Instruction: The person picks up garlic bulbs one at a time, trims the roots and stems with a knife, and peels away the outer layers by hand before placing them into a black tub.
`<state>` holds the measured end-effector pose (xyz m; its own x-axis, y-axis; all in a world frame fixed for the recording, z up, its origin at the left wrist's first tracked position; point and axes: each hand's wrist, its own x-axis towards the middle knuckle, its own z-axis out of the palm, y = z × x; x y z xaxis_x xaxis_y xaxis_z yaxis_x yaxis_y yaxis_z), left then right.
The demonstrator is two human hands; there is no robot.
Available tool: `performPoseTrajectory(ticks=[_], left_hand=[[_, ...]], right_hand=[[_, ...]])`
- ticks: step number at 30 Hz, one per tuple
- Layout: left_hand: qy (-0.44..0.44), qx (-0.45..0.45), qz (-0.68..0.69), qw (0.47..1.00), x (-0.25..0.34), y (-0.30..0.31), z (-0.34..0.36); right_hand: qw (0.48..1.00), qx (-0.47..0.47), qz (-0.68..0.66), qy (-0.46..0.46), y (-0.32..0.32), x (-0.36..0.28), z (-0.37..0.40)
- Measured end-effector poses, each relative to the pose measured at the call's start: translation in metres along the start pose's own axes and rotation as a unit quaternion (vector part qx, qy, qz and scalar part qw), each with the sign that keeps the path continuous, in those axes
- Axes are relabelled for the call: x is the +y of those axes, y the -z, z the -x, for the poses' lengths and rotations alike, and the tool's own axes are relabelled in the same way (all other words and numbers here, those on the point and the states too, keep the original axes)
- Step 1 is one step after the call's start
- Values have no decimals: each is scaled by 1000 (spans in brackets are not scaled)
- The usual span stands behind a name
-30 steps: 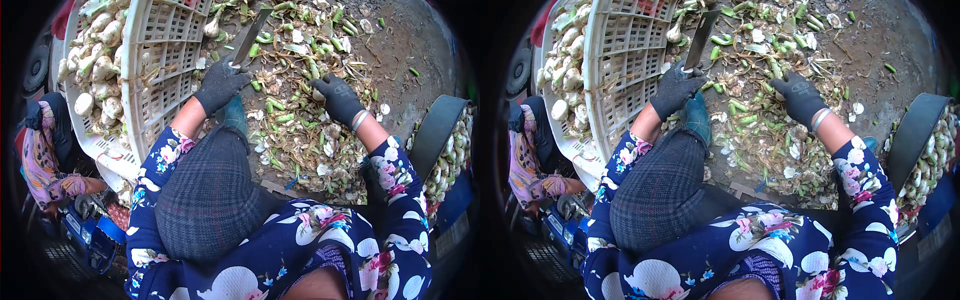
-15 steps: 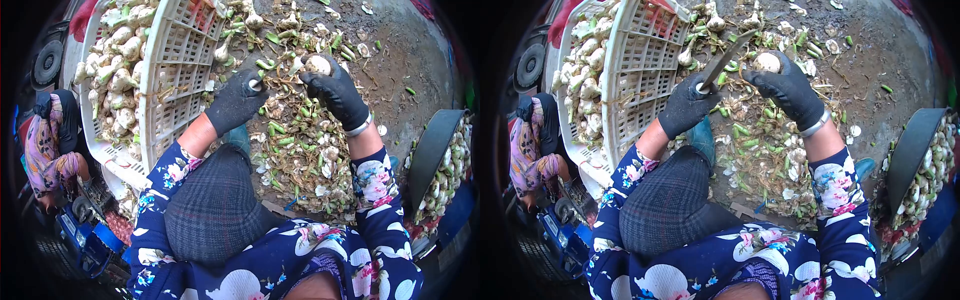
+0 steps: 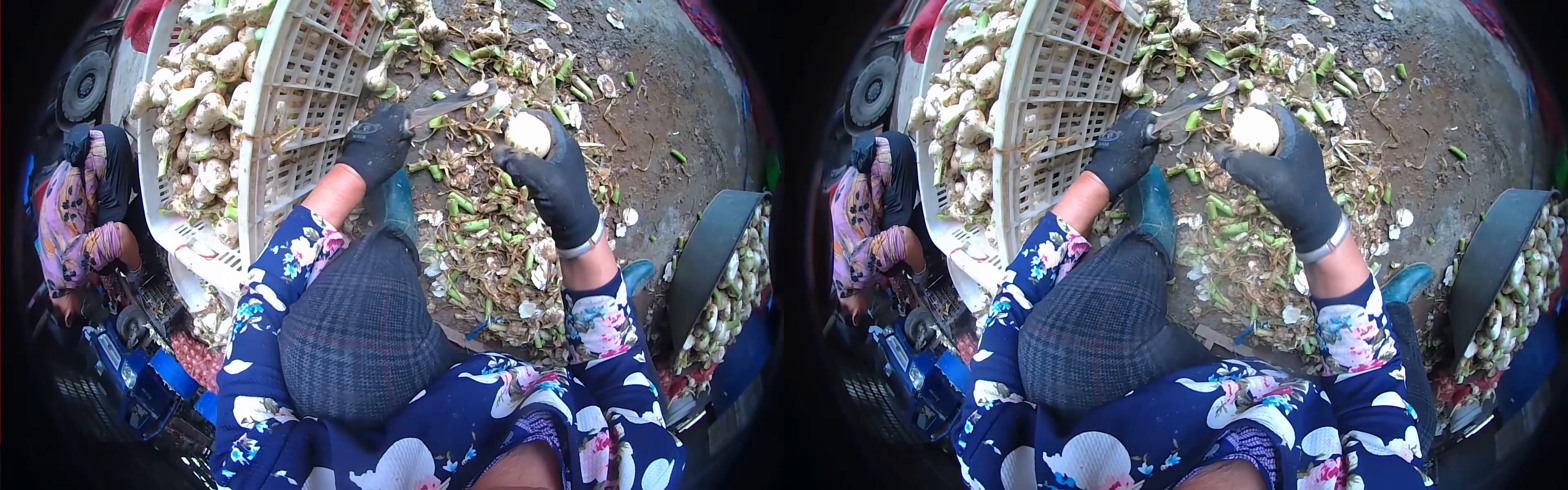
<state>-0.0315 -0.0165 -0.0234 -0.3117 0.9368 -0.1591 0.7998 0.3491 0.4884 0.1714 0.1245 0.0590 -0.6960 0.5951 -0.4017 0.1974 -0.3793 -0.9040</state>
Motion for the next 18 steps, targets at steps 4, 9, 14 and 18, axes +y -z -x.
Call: performPoseTrajectory(ticks=[4,9,14,18], left_hand=[[8,-10,11,1000,5,-4,15],[197,-111,320,920,39,13,9],[121,-54,434,891,69,31,3],[114,-72,281,950,46,11,15]], right_hand=[[974,28,207,90,14,17,-9],[992,-17,-115,-49,37,-3,-26],[966,-15,-244,-83,26,29,-32],[863,-126,-488,22,-19,0,-15]])
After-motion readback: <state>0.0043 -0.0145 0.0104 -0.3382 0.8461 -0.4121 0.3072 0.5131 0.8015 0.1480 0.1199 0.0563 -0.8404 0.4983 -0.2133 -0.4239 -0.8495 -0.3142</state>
